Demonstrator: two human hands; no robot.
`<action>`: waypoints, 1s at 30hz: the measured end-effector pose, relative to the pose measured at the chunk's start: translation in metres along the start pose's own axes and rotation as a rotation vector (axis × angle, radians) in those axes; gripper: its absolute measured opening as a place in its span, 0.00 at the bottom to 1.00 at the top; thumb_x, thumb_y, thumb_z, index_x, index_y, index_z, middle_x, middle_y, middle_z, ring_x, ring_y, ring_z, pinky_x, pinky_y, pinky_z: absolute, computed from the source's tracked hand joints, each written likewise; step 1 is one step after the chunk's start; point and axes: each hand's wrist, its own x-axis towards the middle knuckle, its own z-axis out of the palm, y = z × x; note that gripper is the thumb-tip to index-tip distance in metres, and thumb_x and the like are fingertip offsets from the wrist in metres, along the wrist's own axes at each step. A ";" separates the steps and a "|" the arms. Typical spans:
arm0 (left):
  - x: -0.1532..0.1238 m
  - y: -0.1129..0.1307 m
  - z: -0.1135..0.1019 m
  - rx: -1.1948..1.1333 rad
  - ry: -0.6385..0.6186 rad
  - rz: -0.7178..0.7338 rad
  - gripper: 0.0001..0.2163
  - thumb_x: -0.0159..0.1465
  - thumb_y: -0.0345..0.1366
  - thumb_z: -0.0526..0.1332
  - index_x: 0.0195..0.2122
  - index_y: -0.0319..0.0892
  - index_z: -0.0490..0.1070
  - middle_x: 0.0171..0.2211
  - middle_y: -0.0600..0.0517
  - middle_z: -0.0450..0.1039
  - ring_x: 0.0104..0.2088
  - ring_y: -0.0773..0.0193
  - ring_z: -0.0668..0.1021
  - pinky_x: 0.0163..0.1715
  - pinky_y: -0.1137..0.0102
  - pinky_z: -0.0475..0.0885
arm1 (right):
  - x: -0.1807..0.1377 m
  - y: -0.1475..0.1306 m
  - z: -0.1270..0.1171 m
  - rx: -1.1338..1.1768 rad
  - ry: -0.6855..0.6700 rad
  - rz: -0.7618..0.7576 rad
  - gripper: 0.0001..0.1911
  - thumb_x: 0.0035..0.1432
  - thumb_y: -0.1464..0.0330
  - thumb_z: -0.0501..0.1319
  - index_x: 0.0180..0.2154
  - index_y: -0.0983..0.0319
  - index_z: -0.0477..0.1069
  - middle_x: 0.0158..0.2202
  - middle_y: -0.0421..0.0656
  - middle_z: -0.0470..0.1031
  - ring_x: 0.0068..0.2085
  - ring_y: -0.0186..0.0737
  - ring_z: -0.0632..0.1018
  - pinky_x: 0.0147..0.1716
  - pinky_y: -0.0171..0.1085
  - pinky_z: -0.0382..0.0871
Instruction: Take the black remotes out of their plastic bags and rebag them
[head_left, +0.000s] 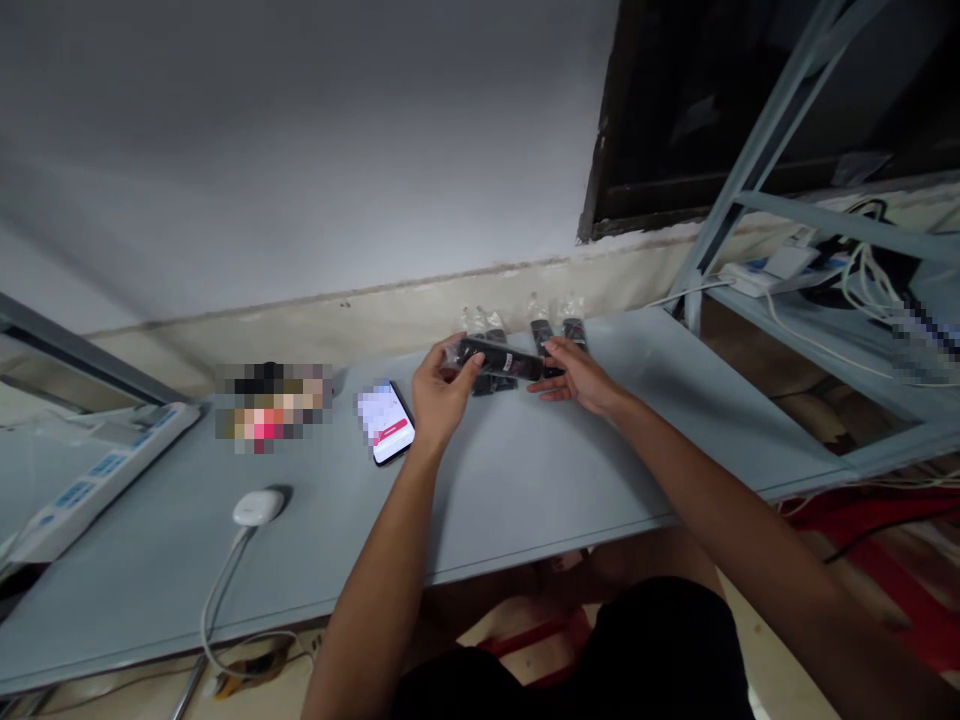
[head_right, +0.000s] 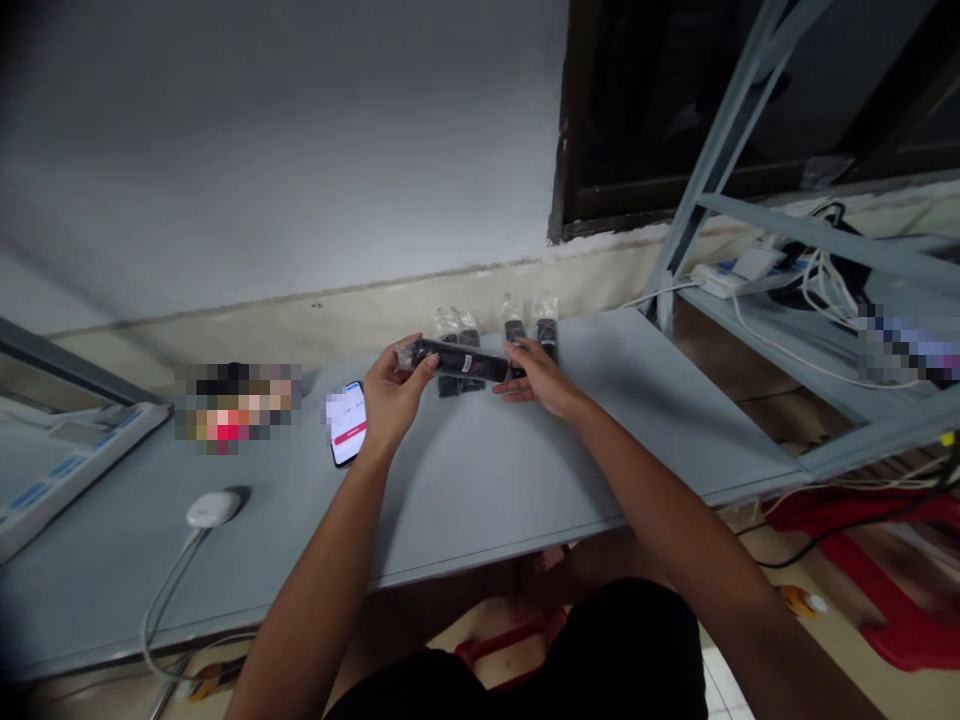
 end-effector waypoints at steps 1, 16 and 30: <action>0.000 0.000 0.000 -0.023 0.010 -0.002 0.26 0.59 0.48 0.75 0.56 0.44 0.79 0.34 0.53 0.77 0.31 0.65 0.78 0.30 0.73 0.74 | 0.000 0.000 0.002 0.016 -0.018 0.008 0.33 0.64 0.45 0.64 0.63 0.50 0.57 0.61 0.52 0.71 0.41 0.46 0.88 0.34 0.39 0.84; 0.004 0.002 0.001 -0.181 0.207 -0.019 0.26 0.57 0.55 0.74 0.50 0.41 0.84 0.45 0.49 0.84 0.44 0.58 0.83 0.41 0.64 0.84 | -0.001 -0.001 -0.001 0.181 -0.212 0.097 0.16 0.72 0.58 0.61 0.56 0.58 0.71 0.46 0.49 0.84 0.38 0.44 0.88 0.35 0.37 0.84; 0.010 0.005 -0.004 -0.299 0.214 -0.003 0.20 0.56 0.49 0.76 0.43 0.41 0.81 0.38 0.49 0.82 0.34 0.67 0.80 0.36 0.72 0.75 | -0.001 0.003 -0.015 0.177 -0.571 0.180 0.25 0.60 0.66 0.74 0.57 0.60 0.73 0.53 0.49 0.81 0.45 0.50 0.88 0.41 0.43 0.86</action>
